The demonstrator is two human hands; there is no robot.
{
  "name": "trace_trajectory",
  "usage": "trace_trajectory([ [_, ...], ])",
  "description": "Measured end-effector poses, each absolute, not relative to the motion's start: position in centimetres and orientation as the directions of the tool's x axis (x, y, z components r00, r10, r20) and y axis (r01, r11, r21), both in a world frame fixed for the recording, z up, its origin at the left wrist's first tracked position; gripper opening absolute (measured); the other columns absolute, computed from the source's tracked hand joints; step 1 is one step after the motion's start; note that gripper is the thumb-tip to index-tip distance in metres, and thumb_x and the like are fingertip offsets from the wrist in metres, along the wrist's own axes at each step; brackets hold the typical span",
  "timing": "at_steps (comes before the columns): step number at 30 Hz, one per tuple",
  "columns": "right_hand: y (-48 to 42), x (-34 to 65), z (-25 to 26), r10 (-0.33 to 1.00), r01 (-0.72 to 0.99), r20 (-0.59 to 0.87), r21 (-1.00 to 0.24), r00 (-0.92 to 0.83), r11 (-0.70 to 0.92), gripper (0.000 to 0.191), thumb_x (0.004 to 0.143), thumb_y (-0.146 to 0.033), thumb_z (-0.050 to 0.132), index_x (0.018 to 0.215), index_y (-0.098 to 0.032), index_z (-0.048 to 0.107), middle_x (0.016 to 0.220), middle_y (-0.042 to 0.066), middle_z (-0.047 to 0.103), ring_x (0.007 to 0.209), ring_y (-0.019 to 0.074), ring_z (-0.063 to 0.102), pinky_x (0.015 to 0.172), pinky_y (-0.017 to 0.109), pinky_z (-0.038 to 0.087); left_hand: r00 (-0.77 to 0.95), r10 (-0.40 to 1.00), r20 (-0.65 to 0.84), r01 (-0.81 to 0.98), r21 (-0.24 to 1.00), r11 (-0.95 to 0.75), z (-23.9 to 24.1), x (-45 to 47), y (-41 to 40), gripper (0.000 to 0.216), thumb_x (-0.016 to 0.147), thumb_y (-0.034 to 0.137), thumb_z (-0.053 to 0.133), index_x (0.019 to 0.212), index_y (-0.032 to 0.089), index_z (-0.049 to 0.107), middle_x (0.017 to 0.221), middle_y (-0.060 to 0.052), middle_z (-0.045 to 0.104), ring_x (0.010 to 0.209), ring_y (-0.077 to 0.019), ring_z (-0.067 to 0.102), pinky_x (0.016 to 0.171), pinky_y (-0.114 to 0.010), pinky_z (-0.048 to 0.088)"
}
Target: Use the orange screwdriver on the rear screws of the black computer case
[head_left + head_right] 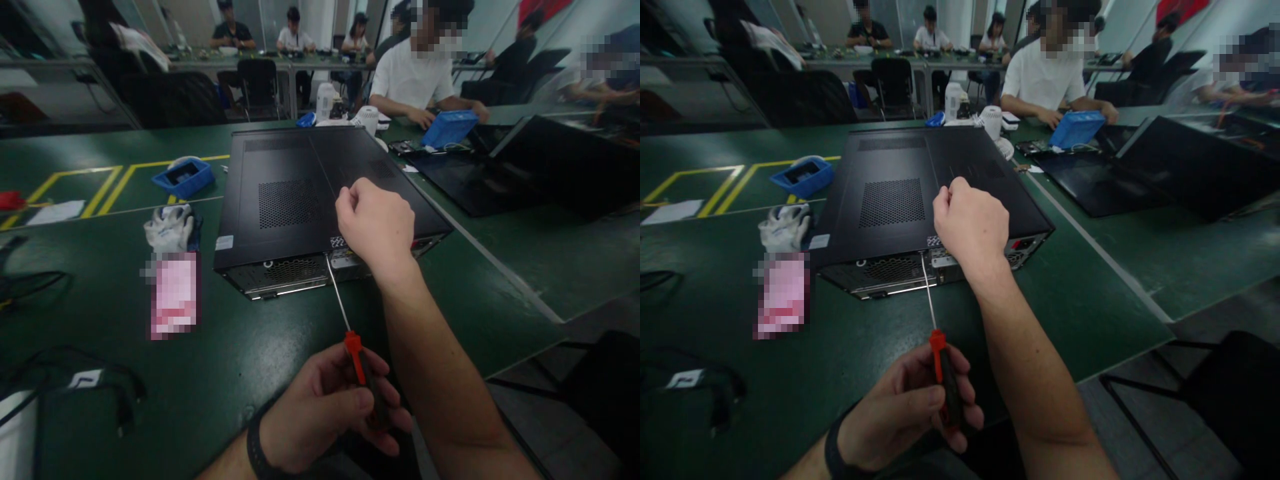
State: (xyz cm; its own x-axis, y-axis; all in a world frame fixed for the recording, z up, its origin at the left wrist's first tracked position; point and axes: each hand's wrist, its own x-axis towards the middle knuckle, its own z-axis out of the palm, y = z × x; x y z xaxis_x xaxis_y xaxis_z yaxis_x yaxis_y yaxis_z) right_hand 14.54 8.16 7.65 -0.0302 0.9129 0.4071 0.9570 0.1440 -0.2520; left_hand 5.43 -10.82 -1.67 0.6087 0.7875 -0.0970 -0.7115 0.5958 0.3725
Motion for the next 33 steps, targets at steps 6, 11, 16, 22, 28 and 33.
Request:
trace_trajectory([
  [6, 8.2, 14.5, 7.7, 0.913, 0.959, 0.407, -0.248, -0.023, 0.134, 0.037, 0.101, -0.042, 0.044, 0.100, -0.020, 0.073, 0.091, 0.013, 0.077, 0.085, 0.0266, 0.070, 0.075, 0.035, 0.045, 0.592, 0.802, -0.078, -0.718, 0.401, 0.569, -2.5, 5.7, -10.8, 0.028, 0.085, 0.022, 0.086, 0.103, 0.015, 0.067, 0.093, -0.003, 0.077, 0.085, -0.0192, 0.081, 0.064, -0.023, 0.066],
  [11, 8.2, 14.5, 7.7, 0.913, 0.959, 0.408, -0.250, -0.019, 0.132, 0.037, 0.101, -0.042, 0.044, 0.099, -0.019, 0.073, 0.090, 0.014, 0.077, 0.086, 0.0267, 0.070, 0.076, 0.035, 0.045, 0.585, 0.810, -0.048, -0.733, 0.395, 0.553, -2.8, 5.7, -10.8, 0.026, 0.089, 0.023, 0.082, 0.108, 0.017, 0.066, 0.097, -0.005, 0.078, 0.089, -0.0196, 0.081, 0.066, -0.024, 0.066],
  [16, 8.1, 14.6, 7.7, 0.908, 0.957, 0.417, -0.250, -0.029, 0.146, 0.038, 0.101, -0.042, 0.042, 0.099, -0.019, 0.073, 0.090, 0.012, 0.077, 0.080, 0.0250, 0.069, 0.074, 0.035, 0.045, 0.625, 0.779, -0.053, -0.719, 0.350, 0.600, -1.8, 5.2, -10.8, 0.033, 0.089, 0.023, 0.080, 0.119, 0.014, 0.070, 0.103, -0.008, 0.078, 0.100, -0.0233, 0.080, 0.078, -0.029, 0.067],
  [22, 8.2, 14.5, 7.7, 0.910, 0.958, 0.414, -0.249, -0.029, 0.143, 0.039, 0.101, -0.042, 0.042, 0.099, -0.019, 0.073, 0.089, 0.013, 0.077, 0.080, 0.0246, 0.069, 0.075, 0.035, 0.045, 0.602, 0.797, -0.039, -0.726, 0.387, 0.568, -2.3, 5.5, -10.8, 0.020, 0.093, 0.022, 0.077, 0.110, 0.017, 0.068, 0.102, -0.005, 0.078, 0.094, -0.0199, 0.081, 0.070, -0.024, 0.066],
  [28, 8.2, 14.5, 7.6, 0.912, 0.956, 0.410, -0.256, -0.025, 0.142, 0.039, 0.101, -0.042, 0.043, 0.100, -0.017, 0.073, 0.088, 0.012, 0.076, 0.081, 0.0236, 0.069, 0.075, 0.033, 0.045, 0.584, 0.812, -0.003, -0.746, 0.392, 0.538, -2.7, 5.7, -10.9, 0.022, 0.091, 0.023, 0.080, 0.107, 0.017, 0.067, 0.099, -0.004, 0.079, 0.089, -0.0188, 0.081, 0.068, -0.024, 0.067],
  [33, 8.3, 14.5, 7.6, 0.910, 0.951, 0.415, -0.270, -0.028, 0.153, 0.038, 0.100, -0.042, 0.044, 0.098, -0.018, 0.073, 0.087, 0.012, 0.075, 0.080, 0.0239, 0.068, 0.075, 0.035, 0.045, 0.615, 0.787, -0.051, -0.729, 0.343, 0.592, -1.9, 5.3, -10.8, 0.031, 0.092, 0.021, 0.078, 0.121, 0.015, 0.070, 0.105, -0.008, 0.079, 0.100, -0.0234, 0.080, 0.078, -0.030, 0.068],
])
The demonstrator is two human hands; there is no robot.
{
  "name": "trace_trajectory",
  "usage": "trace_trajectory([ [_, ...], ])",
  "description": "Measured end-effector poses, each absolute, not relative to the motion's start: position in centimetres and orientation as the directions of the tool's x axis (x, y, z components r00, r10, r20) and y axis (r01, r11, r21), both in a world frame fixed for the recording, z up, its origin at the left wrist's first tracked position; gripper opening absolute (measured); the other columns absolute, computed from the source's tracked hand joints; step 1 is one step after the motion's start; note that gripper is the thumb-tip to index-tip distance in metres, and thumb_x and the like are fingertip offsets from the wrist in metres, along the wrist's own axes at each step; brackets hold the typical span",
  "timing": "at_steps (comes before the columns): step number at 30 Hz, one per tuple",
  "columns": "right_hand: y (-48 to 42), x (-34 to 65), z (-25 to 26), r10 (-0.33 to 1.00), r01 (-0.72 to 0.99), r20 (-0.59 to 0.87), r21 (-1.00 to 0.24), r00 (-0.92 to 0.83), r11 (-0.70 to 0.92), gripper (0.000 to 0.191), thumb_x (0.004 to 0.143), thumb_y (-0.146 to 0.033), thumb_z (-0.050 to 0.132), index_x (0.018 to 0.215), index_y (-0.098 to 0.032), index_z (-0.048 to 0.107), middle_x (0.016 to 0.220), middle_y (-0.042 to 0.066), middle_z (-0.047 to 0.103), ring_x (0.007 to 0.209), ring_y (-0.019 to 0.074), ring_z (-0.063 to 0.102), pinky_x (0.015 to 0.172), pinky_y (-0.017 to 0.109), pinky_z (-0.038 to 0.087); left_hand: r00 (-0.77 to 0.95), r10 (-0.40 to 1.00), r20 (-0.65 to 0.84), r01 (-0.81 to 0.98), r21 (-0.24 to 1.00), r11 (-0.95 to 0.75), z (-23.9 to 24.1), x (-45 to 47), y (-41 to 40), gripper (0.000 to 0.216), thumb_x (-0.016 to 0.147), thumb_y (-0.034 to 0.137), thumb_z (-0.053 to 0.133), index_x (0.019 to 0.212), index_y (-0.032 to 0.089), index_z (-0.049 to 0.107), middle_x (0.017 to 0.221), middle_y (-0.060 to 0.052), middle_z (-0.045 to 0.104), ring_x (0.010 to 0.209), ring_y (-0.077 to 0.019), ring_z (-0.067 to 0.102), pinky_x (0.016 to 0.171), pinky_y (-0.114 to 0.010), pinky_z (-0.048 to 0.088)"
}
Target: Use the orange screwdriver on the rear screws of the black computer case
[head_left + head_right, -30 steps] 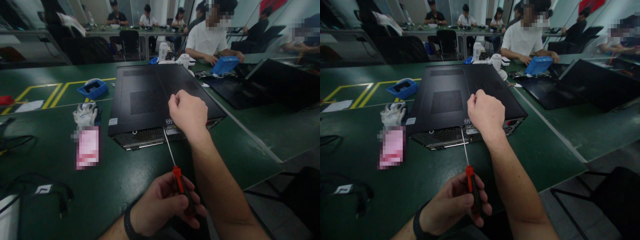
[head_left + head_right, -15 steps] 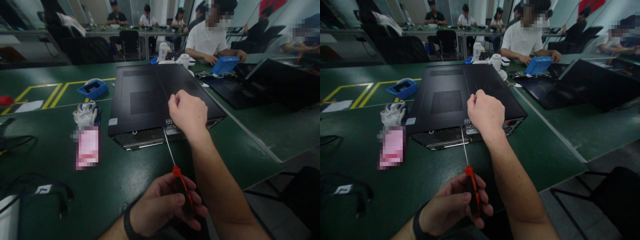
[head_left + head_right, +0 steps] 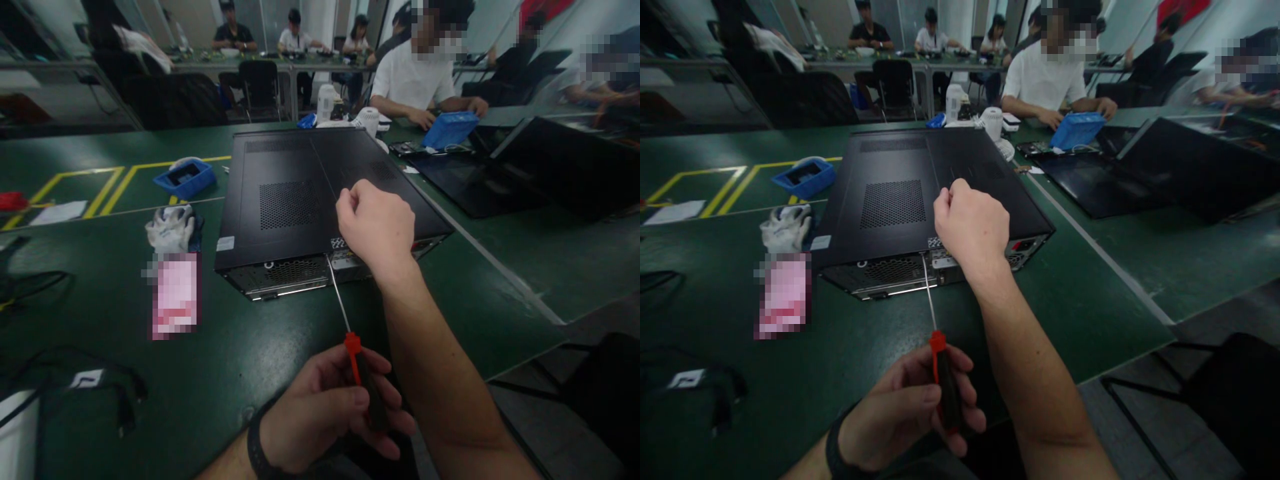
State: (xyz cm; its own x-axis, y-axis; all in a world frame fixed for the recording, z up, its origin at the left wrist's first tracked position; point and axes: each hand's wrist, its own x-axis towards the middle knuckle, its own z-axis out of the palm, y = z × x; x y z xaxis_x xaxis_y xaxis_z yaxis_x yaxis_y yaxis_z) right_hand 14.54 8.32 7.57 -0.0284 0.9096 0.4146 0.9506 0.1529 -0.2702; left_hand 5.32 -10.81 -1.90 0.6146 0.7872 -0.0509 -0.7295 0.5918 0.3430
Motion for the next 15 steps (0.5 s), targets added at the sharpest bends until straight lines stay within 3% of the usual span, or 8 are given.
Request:
trace_trajectory([
  [11, 8.4, 14.6, 7.4, 0.902, 0.951, 0.431, -0.270, -0.024, 0.154, 0.037, 0.100, -0.042, 0.045, 0.097, -0.018, 0.072, 0.087, 0.012, 0.075, 0.080, 0.0239, 0.068, 0.076, 0.035, 0.045, 0.603, 0.798, -0.030, -0.728, 0.388, 0.565, -2.4, 5.5, -11.1, 0.023, 0.092, 0.024, 0.079, 0.111, 0.018, 0.067, 0.101, -0.005, 0.080, 0.096, -0.0207, 0.081, 0.077, -0.026, 0.066],
  [15, 8.4, 14.6, 7.4, 0.902, 0.952, 0.432, -0.268, -0.020, 0.149, 0.037, 0.100, -0.043, 0.045, 0.097, -0.018, 0.073, 0.086, 0.012, 0.075, 0.079, 0.0236, 0.068, 0.075, 0.034, 0.045, 0.601, 0.799, 0.006, -0.737, 0.389, 0.552, -2.8, 5.7, -11.0, 0.023, 0.093, 0.024, 0.079, 0.110, 0.019, 0.064, 0.101, -0.004, 0.080, 0.093, -0.0198, 0.082, 0.069, -0.023, 0.066],
])
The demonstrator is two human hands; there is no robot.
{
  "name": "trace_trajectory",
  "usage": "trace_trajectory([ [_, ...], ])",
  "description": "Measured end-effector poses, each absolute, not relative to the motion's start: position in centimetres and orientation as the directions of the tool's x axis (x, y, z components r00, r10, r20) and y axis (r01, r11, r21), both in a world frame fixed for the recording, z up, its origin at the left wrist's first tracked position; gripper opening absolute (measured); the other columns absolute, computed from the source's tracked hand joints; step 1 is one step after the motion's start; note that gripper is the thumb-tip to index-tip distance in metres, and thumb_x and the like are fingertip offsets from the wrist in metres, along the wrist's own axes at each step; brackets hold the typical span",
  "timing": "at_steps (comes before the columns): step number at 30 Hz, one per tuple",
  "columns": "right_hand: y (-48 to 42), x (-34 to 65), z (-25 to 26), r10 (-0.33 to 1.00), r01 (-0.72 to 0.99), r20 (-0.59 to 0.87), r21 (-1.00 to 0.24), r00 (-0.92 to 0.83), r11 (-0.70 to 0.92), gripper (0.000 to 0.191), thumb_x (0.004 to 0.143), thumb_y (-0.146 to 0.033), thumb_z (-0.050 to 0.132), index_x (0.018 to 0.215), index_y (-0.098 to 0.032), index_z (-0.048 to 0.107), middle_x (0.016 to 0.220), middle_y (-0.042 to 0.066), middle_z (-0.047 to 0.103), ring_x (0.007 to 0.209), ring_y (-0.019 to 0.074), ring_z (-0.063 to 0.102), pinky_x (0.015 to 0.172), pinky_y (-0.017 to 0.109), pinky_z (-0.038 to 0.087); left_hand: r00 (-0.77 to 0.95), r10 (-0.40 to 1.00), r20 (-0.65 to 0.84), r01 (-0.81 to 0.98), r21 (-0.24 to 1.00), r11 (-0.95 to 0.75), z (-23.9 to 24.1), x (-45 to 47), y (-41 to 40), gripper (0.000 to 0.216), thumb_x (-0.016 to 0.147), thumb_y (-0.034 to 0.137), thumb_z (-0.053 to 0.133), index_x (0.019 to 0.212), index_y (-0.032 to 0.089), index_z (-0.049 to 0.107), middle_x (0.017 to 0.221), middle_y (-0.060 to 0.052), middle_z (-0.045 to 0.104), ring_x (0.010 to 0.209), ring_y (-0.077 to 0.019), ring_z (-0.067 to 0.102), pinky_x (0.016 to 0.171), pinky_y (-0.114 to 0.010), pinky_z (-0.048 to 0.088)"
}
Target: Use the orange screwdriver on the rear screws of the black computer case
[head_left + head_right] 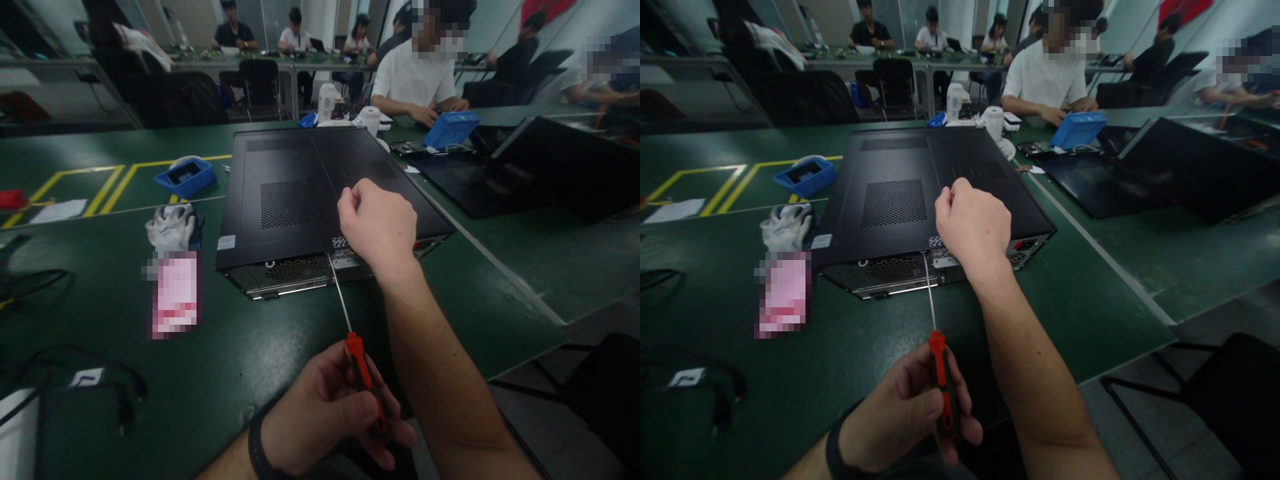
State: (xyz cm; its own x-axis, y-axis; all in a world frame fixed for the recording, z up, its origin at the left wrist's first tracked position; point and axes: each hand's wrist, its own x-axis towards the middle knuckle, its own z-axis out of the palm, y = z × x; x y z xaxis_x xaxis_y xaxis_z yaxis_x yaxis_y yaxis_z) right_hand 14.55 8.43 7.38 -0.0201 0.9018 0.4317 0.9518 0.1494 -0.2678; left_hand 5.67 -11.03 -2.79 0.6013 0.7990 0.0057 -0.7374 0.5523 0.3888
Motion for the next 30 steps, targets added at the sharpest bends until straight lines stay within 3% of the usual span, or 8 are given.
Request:
trace_trajectory([
  [4, 8.4, 14.5, 7.4, 0.899, 0.953, 0.437, -0.263, -0.019, 0.148, 0.038, 0.100, -0.043, 0.044, 0.097, -0.018, 0.073, 0.086, 0.012, 0.075, 0.078, 0.0235, 0.068, 0.074, 0.034, 0.044, 0.594, 0.804, 0.014, -0.741, 0.399, 0.540, -3.0, 5.7, -11.0, 0.022, 0.094, 0.024, 0.077, 0.109, 0.019, 0.062, 0.103, -0.004, 0.080, 0.092, -0.0200, 0.082, 0.067, -0.022, 0.065],
  [13, 8.4, 14.5, 7.4, 0.904, 0.956, 0.427, -0.253, -0.027, 0.148, 0.037, 0.101, -0.043, 0.043, 0.097, -0.019, 0.072, 0.087, 0.012, 0.076, 0.077, 0.0247, 0.069, 0.075, 0.036, 0.045, 0.629, 0.777, -0.016, -0.730, 0.334, 0.597, -1.7, 5.2, -10.9, 0.028, 0.093, 0.022, 0.077, 0.119, 0.014, 0.071, 0.106, -0.008, 0.080, 0.102, -0.0232, 0.080, 0.079, -0.028, 0.067],
  [21, 8.3, 14.6, 7.4, 0.902, 0.954, 0.431, -0.263, -0.021, 0.147, 0.038, 0.100, -0.043, 0.044, 0.098, -0.018, 0.073, 0.087, 0.012, 0.076, 0.079, 0.0240, 0.068, 0.075, 0.035, 0.045, 0.588, 0.809, 0.026, -0.758, 0.368, 0.539, -2.7, 5.7, -10.9, 0.019, 0.093, 0.021, 0.078, 0.108, 0.018, 0.066, 0.101, -0.004, 0.080, 0.090, -0.0188, 0.082, 0.066, -0.022, 0.066],
  [26, 8.4, 14.6, 7.4, 0.905, 0.952, 0.424, -0.267, -0.023, 0.149, 0.038, 0.101, -0.043, 0.043, 0.098, -0.019, 0.073, 0.088, 0.012, 0.076, 0.079, 0.0244, 0.068, 0.076, 0.036, 0.045, 0.593, 0.805, 0.013, -0.755, 0.357, 0.550, -2.5, 5.6, -10.9, 0.024, 0.095, 0.023, 0.076, 0.115, 0.020, 0.064, 0.101, -0.004, 0.079, 0.091, -0.0194, 0.081, 0.071, -0.026, 0.066],
  [30, 8.3, 14.6, 7.5, 0.902, 0.947, 0.430, -0.278, -0.024, 0.158, 0.037, 0.100, -0.043, 0.044, 0.097, -0.019, 0.073, 0.088, 0.012, 0.075, 0.079, 0.0245, 0.068, 0.076, 0.036, 0.045, 0.623, 0.782, -0.027, -0.734, 0.325, 0.596, -1.9, 5.3, -10.9, 0.030, 0.094, 0.026, 0.075, 0.120, 0.013, 0.070, 0.104, -0.009, 0.079, 0.098, -0.0229, 0.080, 0.079, -0.030, 0.067],
])
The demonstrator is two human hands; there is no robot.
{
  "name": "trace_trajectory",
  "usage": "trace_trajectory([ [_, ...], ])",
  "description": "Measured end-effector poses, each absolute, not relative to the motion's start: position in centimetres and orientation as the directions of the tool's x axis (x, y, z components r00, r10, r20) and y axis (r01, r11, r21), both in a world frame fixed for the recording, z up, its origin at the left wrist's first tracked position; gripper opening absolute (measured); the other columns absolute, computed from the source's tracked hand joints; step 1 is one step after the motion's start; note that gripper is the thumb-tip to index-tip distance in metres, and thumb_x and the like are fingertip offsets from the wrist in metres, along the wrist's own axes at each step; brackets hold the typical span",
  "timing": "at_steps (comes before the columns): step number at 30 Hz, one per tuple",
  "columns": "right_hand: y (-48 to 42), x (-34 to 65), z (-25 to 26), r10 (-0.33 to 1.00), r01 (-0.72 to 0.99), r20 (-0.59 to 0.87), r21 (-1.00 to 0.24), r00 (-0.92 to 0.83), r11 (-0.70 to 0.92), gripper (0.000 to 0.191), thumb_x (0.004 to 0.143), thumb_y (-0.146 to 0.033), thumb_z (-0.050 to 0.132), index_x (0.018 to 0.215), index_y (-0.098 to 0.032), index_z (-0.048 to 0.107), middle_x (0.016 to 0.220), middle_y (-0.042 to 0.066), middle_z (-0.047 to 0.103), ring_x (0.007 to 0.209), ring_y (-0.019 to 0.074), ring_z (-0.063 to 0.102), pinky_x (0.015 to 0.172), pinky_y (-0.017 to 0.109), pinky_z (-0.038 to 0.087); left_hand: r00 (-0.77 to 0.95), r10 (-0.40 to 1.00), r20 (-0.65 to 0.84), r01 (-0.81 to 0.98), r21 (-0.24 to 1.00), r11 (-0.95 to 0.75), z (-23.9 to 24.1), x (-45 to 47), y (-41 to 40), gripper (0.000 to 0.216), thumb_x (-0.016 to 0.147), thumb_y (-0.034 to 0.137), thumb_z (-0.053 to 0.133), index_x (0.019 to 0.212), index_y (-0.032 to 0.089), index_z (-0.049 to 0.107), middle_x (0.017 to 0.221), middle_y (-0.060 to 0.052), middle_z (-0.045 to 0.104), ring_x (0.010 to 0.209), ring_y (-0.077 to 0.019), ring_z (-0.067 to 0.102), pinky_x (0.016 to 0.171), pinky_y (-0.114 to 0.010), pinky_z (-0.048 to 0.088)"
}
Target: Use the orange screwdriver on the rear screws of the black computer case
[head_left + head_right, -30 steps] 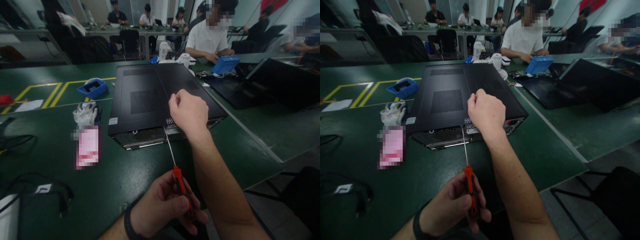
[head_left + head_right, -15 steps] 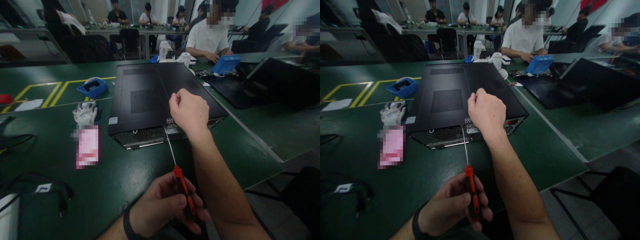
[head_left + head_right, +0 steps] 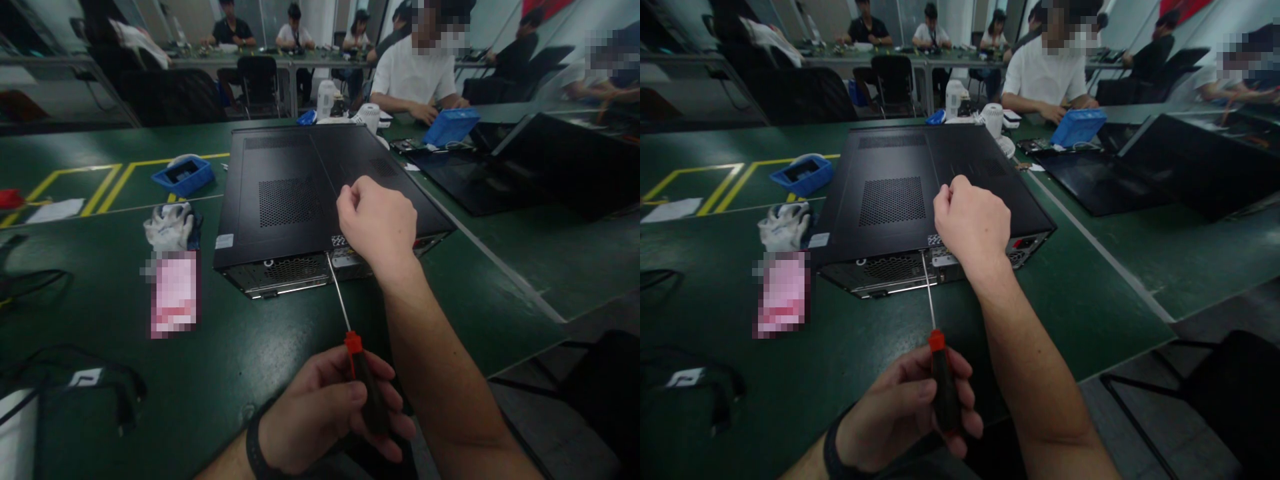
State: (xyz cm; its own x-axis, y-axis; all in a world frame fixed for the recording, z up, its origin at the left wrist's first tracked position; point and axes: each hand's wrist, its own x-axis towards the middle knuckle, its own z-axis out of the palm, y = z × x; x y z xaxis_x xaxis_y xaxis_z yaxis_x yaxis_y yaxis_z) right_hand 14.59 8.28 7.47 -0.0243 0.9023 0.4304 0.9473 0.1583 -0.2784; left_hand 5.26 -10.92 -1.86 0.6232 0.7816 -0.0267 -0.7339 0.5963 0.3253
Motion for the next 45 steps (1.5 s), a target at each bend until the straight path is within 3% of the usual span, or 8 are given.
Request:
trace_trajectory([
  [3, 8.2, 14.6, 7.5, 0.905, 0.947, 0.424, -0.280, -0.023, 0.155, 0.037, 0.100, -0.043, 0.044, 0.098, -0.019, 0.072, 0.088, 0.012, 0.075, 0.081, 0.0249, 0.068, 0.076, 0.036, 0.045, 0.626, 0.778, -0.044, -0.727, 0.326, 0.604, -1.8, 5.3, -10.9, 0.026, 0.093, 0.023, 0.077, 0.117, 0.015, 0.071, 0.104, -0.008, 0.079, 0.099, -0.0229, 0.080, 0.080, -0.030, 0.066],
  [10, 8.3, 14.6, 7.5, 0.905, 0.951, 0.425, -0.269, -0.025, 0.153, 0.037, 0.100, -0.043, 0.044, 0.097, -0.019, 0.072, 0.087, 0.012, 0.075, 0.077, 0.0248, 0.068, 0.075, 0.036, 0.045, 0.585, 0.811, -0.020, -0.733, 0.415, 0.539, -2.9, 5.6, -11.1, 0.023, 0.092, 0.026, 0.079, 0.107, 0.018, 0.064, 0.098, -0.005, 0.078, 0.087, -0.0193, 0.081, 0.066, -0.024, 0.064],
  [17, 8.2, 14.5, 7.6, 0.908, 0.950, 0.419, -0.272, -0.023, 0.150, 0.038, 0.100, -0.042, 0.044, 0.098, -0.018, 0.073, 0.088, 0.012, 0.075, 0.082, 0.0247, 0.068, 0.077, 0.035, 0.045, 0.625, 0.776, -0.082, -0.708, 0.359, 0.608, -1.8, 5.2, -10.8, 0.031, 0.088, 0.021, 0.081, 0.116, 0.014, 0.070, 0.104, -0.009, 0.078, 0.098, -0.0223, 0.080, 0.080, -0.030, 0.066],
  [24, 8.3, 14.6, 7.5, 0.904, 0.950, 0.426, -0.273, -0.023, 0.153, 0.038, 0.100, -0.043, 0.044, 0.098, -0.019, 0.073, 0.087, 0.012, 0.076, 0.078, 0.0239, 0.068, 0.074, 0.035, 0.045, 0.587, 0.809, -0.042, -0.729, 0.407, 0.550, -2.8, 5.8, -10.8, 0.027, 0.086, 0.019, 0.085, 0.105, 0.017, 0.065, 0.096, -0.004, 0.079, 0.086, -0.0188, 0.081, 0.064, -0.022, 0.065],
  [31, 8.3, 14.6, 7.5, 0.903, 0.951, 0.429, -0.271, -0.019, 0.148, 0.039, 0.099, -0.044, 0.044, 0.096, -0.019, 0.073, 0.084, 0.011, 0.075, 0.075, 0.0225, 0.066, 0.072, 0.034, 0.044, 0.615, 0.787, -0.052, -0.727, 0.349, 0.591, -2.3, 5.6, -10.7, 0.023, 0.096, 0.028, 0.075, 0.114, 0.017, 0.067, 0.102, -0.006, 0.080, 0.097, -0.0213, 0.081, 0.077, -0.029, 0.067],
  [40, 8.3, 14.8, 7.3, 0.907, 0.946, 0.421, -0.300, 0.019, 0.120, 0.041, 0.100, -0.047, 0.041, 0.094, -0.021, 0.071, 0.084, 0.010, 0.074, 0.071, 0.0202, 0.062, 0.070, 0.033, 0.038, 0.589, 0.806, -0.055, -0.722, 0.413, 0.555, -2.4, 5.7, -10.6, 0.022, 0.096, 0.032, 0.074, 0.109, 0.017, 0.065, 0.098, -0.005, 0.079, 0.097, -0.0225, 0.081, 0.076, -0.031, 0.066],
  [45, 8.3, 14.9, 7.3, 0.902, 0.915, 0.429, -0.381, 0.046, 0.134, 0.035, 0.099, -0.046, 0.044, 0.091, -0.022, 0.069, 0.080, 0.006, 0.071, 0.070, 0.0175, 0.059, 0.070, 0.031, 0.036, 0.569, 0.819, -0.067, -0.695, 0.494, 0.523, -2.5, 5.5, -10.3, 0.026, 0.096, 0.039, 0.074, 0.106, 0.016, 0.065, 0.097, -0.007, 0.081, 0.096, -0.0220, 0.081, 0.074, -0.029, 0.065],
])
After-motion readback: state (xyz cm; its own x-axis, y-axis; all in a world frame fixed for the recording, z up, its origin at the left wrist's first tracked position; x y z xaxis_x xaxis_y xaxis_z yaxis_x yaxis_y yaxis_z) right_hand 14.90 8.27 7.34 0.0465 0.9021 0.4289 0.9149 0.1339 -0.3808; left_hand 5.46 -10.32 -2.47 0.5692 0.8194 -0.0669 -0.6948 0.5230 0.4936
